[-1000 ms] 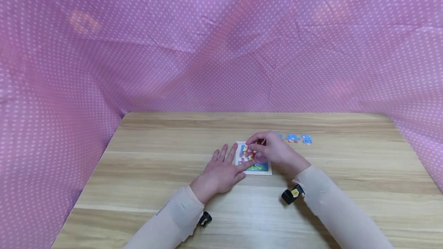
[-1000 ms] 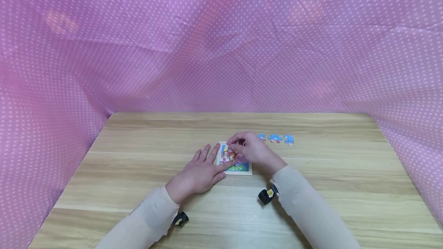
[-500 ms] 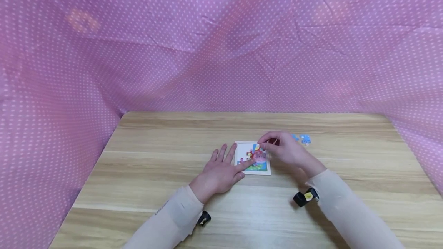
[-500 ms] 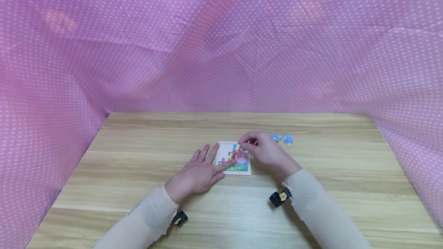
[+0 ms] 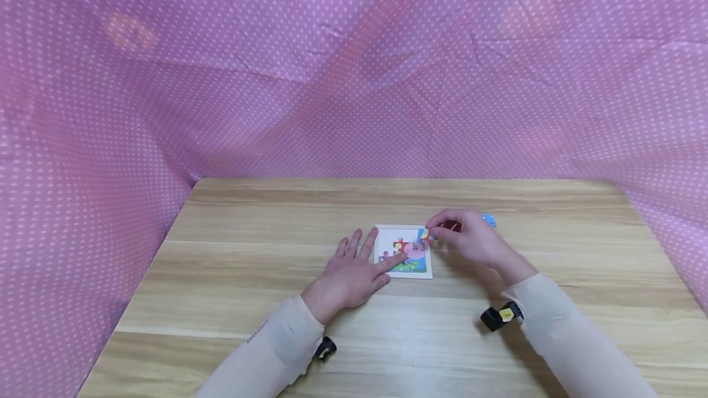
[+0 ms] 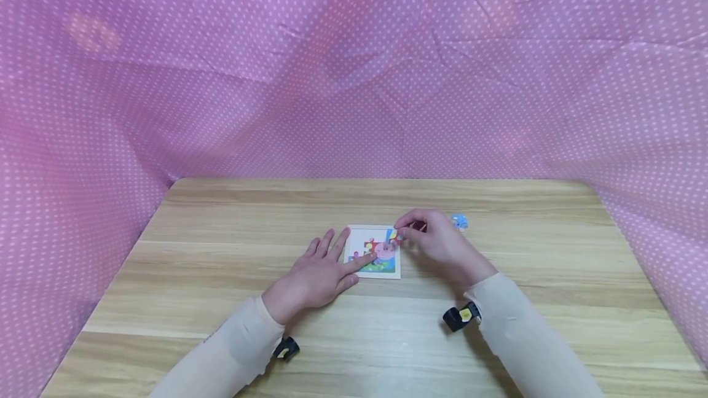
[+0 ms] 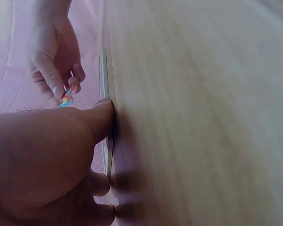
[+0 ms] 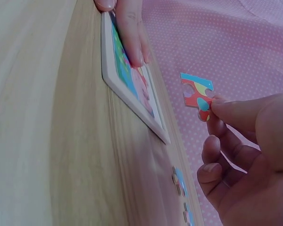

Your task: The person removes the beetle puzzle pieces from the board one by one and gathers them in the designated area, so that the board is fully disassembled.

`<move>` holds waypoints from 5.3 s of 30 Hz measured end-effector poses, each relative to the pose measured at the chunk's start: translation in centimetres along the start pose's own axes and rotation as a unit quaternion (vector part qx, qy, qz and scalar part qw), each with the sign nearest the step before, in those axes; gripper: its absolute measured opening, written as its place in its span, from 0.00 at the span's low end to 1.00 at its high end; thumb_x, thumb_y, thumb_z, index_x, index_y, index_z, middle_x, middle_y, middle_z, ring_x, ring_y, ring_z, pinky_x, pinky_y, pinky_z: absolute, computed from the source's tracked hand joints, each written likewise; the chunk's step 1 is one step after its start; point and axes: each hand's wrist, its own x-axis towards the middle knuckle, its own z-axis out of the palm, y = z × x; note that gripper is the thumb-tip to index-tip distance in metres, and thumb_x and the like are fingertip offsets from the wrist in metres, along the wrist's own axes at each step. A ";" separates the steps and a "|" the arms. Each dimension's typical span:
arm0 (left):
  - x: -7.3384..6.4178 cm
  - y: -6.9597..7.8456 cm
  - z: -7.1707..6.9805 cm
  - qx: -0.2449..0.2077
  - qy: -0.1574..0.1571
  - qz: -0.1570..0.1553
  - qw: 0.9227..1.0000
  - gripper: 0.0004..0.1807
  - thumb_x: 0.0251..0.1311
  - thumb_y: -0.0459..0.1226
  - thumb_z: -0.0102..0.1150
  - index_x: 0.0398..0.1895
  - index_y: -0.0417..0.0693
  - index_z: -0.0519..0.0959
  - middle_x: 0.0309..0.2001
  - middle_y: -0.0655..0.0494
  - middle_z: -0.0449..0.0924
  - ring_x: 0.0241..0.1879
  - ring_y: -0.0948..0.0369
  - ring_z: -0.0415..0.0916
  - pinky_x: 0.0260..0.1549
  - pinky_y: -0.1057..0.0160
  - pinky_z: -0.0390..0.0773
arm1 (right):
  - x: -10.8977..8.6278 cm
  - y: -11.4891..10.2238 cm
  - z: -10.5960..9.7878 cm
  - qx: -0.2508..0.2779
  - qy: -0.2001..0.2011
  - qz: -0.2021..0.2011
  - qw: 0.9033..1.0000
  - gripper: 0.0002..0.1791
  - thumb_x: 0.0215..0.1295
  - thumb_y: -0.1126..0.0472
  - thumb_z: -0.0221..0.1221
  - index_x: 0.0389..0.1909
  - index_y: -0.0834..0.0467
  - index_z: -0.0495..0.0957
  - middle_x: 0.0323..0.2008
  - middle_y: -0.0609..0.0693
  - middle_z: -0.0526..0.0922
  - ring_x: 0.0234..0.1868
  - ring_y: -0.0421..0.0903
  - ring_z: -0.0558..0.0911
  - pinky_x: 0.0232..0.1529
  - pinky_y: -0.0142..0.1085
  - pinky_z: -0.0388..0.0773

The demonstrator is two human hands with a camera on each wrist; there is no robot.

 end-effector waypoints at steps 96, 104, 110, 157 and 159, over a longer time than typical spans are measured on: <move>-0.1 -0.1 0.1 -0.014 0.014 0.012 1.000 0.28 0.85 0.57 0.41 0.83 0.90 0.57 0.90 0.44 0.35 0.88 0.37 0.37 0.85 0.36 0.47 | -0.9 3.3 -0.5 -0.068 0.046 0.041 0.996 0.10 0.77 0.67 0.63 0.52 0.62 0.88 0.43 0.55 0.88 0.37 0.43 0.80 0.36 0.29 0.77; 0.0 0.1 0.0 -0.022 0.021 0.007 1.000 0.28 0.84 0.57 0.45 0.83 0.90 0.58 0.90 0.42 0.37 0.88 0.34 0.38 0.85 0.36 0.49 | -1.1 2.8 -0.5 -0.039 0.025 0.036 0.998 0.09 0.77 0.67 0.62 0.52 0.61 0.87 0.40 0.53 0.88 0.36 0.44 0.81 0.34 0.30 0.80; -0.1 0.9 -0.3 -0.036 0.026 0.018 0.999 0.30 0.82 0.60 0.47 0.83 0.90 0.57 0.88 0.35 0.40 0.86 0.30 0.42 0.84 0.36 0.52 | -1.3 1.6 -0.5 -0.037 0.023 0.022 0.999 0.09 0.77 0.66 0.62 0.52 0.60 0.87 0.39 0.54 0.86 0.33 0.43 0.79 0.30 0.30 0.78; 0.2 2.5 0.3 0.030 -0.002 -0.027 0.999 0.29 0.82 0.63 0.40 0.81 0.98 0.52 0.89 0.39 0.41 0.86 0.30 0.42 0.83 0.34 0.50 | 2.9 -1.3 4.9 -0.088 -0.041 0.015 0.995 0.08 0.79 0.64 0.62 0.49 0.59 0.89 0.50 0.55 0.87 0.44 0.46 0.81 0.45 0.38 0.81; 0.2 2.5 0.3 0.031 0.000 -0.026 0.999 0.29 0.82 0.63 0.41 0.81 0.98 0.52 0.89 0.39 0.41 0.86 0.29 0.42 0.83 0.34 0.51 | 2.9 -1.3 4.9 -0.087 -0.043 0.016 0.995 0.08 0.79 0.64 0.62 0.49 0.59 0.89 0.49 0.55 0.86 0.43 0.46 0.81 0.44 0.38 0.81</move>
